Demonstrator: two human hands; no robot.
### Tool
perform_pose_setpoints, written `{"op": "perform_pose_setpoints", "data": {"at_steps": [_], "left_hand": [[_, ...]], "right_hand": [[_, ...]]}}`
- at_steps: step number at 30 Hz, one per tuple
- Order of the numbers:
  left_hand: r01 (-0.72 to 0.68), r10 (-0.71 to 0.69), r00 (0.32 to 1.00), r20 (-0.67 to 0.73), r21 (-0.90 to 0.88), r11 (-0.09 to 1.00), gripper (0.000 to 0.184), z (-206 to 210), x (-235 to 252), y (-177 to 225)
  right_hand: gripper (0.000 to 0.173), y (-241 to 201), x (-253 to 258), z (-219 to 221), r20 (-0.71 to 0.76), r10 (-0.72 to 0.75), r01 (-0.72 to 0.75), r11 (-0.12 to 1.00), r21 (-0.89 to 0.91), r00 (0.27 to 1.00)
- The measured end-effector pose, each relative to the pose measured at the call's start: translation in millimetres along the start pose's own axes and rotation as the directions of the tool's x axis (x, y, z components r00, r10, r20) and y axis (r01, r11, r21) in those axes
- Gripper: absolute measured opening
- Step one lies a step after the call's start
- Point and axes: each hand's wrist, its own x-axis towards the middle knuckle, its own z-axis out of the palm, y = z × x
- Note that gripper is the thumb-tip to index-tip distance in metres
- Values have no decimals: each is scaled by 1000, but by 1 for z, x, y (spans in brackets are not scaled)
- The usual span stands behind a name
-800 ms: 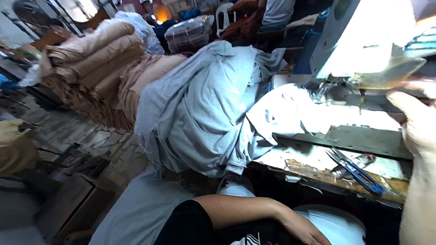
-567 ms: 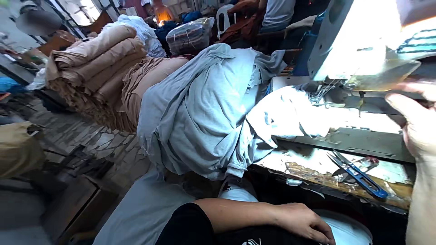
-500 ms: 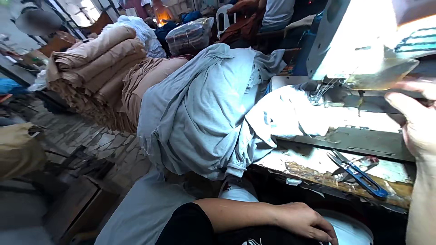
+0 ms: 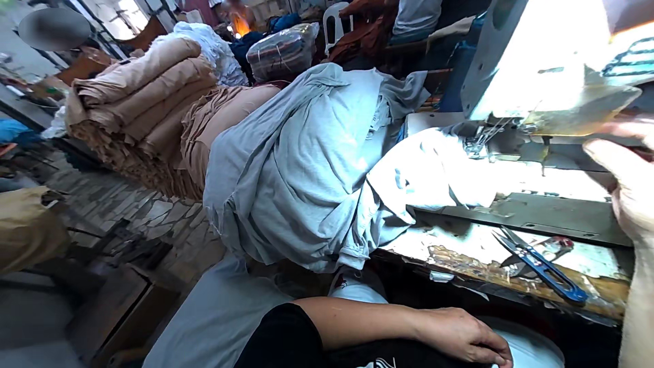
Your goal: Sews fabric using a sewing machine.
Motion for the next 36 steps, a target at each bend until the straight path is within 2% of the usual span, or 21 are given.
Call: {"op": "perform_pose_setpoints", "data": {"at_steps": [5, 7, 10, 12, 15, 20, 23, 25, 27, 28, 31, 36], "left_hand": [[-3, 3, 1000, -8, -14, 1000, 25, -2, -1, 1], [9, -9, 1000, -14, -25, 1000, 25, -1, 0, 1], [30, -32, 999, -28, -59, 998, 22, -1, 0, 3], [55, -59, 998, -37, -86, 995, 27, -1, -1, 7], [86, -88, 996, -26, -91, 992, 37, -2, -2, 10], [108, -109, 994, -8, -91, 990, 38, -3, -3, 14], [97, -99, 995, -13, -83, 992, 37, -2, -4, 15], [95, -96, 995, -11, -83, 992, 37, -2, -4, 15], [95, -96, 995, -12, -84, 992, 36, -2, -5, 15], [94, -95, 995, -12, -83, 992, 36, -1, -5, 15], [92, -93, 996, -15, -80, 993, 36, 0, -5, 13], [93, -95, 995, -13, -84, 992, 36, -1, -5, 15]], "right_hand": [[30, -52, 12, 3, 7, 21, -21, 1000, 21, 1000], [32, -42, 13, 2, 15, -59, 58, 997, 46, 998], [31, -47, 14, 3, 0, 18, -18, 999, 36, 1000], [30, -47, 14, 3, 0, 30, -30, 999, 42, 1000], [32, -17, 8, 1, 14, 18, -18, 999, 38, 1000], [31, 30, 3, 0, 17, -13, 13, 1000, 2, 1000], [29, 12, 7, 4, -13, 16, -15, 999, 48, 1000], [32, 14, 10, 1, 28, -122, 121, 992, 25, 992], [30, -16, 12, 5, -9, 11, -10, 998, 57, 1000], [30, -16, 12, 5, -10, 44, -43, 997, 61, 999], [31, 25, 3, 3, 3, -3, 3, 999, 44, 1000], [31, 6, 7, 4, 0, 10, -10, 999, 48, 1000]]}}
